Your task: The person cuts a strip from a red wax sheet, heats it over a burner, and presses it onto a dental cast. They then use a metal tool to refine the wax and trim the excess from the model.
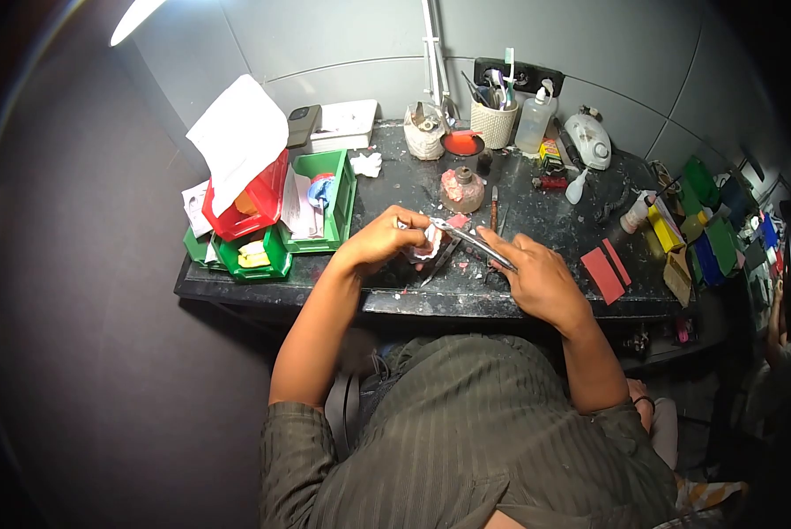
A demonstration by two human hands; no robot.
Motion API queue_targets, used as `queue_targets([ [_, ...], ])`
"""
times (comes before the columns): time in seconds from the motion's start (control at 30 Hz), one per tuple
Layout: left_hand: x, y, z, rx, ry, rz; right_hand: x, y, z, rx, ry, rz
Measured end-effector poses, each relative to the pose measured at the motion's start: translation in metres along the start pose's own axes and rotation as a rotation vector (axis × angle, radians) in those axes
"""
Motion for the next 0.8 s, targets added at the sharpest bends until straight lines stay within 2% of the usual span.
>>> queue_targets([
  [0.07,-0.002,0.002,0.003,-0.009,-0.002,0.008,0.000,-0.001,-0.002,-0.050,-0.049,0.038],
  [0.17,-0.005,0.012,0.009,-0.105,-0.019,-0.069,0.001,-0.004,-0.006,-0.127,0.003,-0.016],
  [0.23,0.000,0.012,0.001,-0.015,0.067,-0.131,0.000,-0.005,-0.009,-0.204,0.011,-0.054],
  [0.43,0.001,-0.002,-0.008,-0.055,-0.012,-0.096,-0.001,-0.013,-0.018,-0.293,-0.018,-0.068],
  [0.47,0.001,-0.001,-0.007,-0.055,-0.011,-0.098,-0.001,-0.011,-0.016,-0.293,-0.017,-0.066],
  [0.53,0.000,0.005,-0.008,-0.129,-0.087,-0.244,0.000,-0.003,-0.011,-0.173,-0.061,-0.088],
  [0.63,-0.002,0.009,-0.006,-0.064,-0.125,-0.269,0.002,0.003,-0.006,-0.090,-0.082,-0.092],
  [0.73,-0.004,0.011,-0.003,-0.054,-0.029,-0.212,0.002,0.006,-0.001,-0.129,-0.104,-0.083],
  [0.8,-0.005,0.008,0.001,-0.066,-0.048,-0.159,0.000,0.000,-0.004,-0.166,-0.087,-0.095],
])
Point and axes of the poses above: each hand's wrist, its own x-axis away from the middle knuckle, its own y-axis out of the back of the hand, z = x × y, the point moved 4 cm from there along -x, towards the middle knuckle, and after that the axes turned 8 degrees about -x, right-handed, at the moved point
